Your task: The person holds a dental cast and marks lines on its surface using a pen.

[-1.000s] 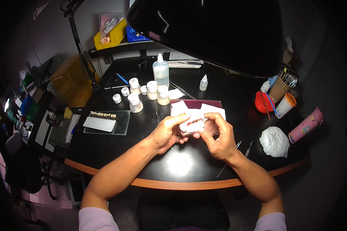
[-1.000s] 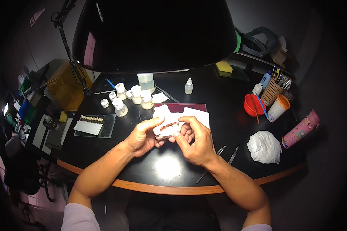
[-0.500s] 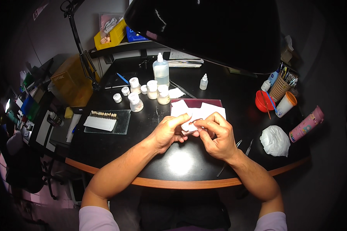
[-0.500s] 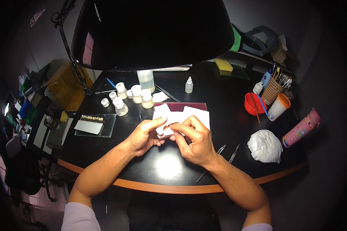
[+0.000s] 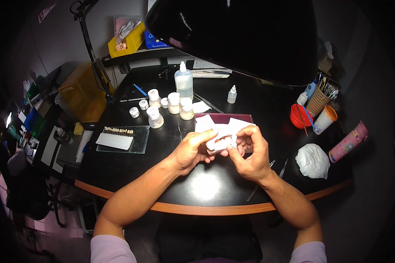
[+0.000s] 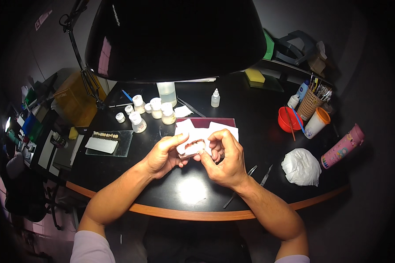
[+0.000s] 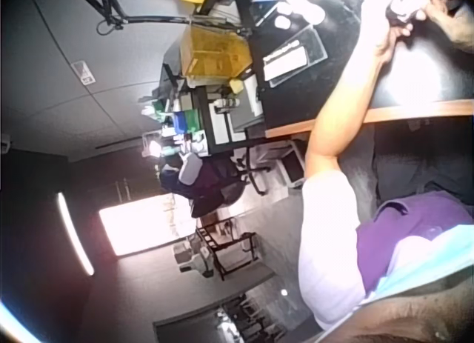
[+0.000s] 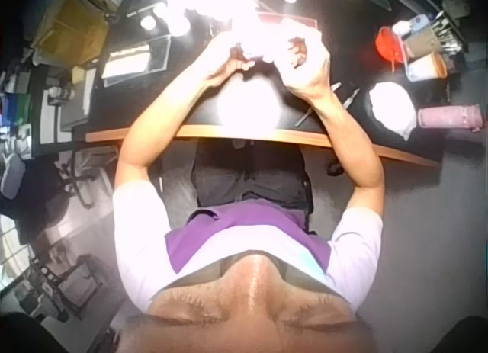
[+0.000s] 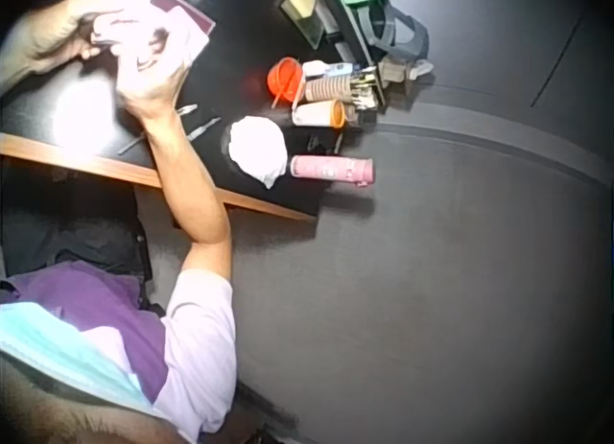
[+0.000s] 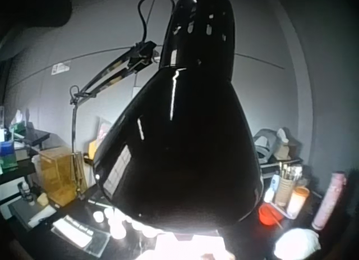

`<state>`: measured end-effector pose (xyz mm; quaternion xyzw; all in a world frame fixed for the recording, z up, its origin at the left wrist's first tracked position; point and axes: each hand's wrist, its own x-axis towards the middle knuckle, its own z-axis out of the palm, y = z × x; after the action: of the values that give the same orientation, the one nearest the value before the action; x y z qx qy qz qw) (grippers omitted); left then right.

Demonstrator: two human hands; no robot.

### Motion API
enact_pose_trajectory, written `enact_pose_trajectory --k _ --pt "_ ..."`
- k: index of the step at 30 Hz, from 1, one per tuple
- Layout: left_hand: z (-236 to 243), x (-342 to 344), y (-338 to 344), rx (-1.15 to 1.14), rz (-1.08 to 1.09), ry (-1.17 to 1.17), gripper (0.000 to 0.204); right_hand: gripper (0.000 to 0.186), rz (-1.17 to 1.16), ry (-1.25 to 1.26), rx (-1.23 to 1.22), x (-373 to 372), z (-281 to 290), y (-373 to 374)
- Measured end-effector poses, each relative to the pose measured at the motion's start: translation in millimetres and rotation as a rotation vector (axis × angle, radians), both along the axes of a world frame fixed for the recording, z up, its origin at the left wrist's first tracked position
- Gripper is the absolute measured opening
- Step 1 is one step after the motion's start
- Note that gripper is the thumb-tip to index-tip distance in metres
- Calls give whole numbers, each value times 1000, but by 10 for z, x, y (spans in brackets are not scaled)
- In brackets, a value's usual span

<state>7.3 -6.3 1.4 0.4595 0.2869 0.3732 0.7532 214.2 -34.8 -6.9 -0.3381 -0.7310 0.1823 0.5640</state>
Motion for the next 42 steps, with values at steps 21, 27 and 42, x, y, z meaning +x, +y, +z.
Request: enact_pose_trajectory --k 21,27,42 --pt "1 -27 -21 20 -18 -10 43 17 202 -117 -252 13 -70 -10" --pt "-29 -38 -9 40 -23 12 42 16 198 -122 -259 12 -88 -13" --pt "11 -18 -21 58 -12 20 44 15 202 -136 -290 25 -79 -16"
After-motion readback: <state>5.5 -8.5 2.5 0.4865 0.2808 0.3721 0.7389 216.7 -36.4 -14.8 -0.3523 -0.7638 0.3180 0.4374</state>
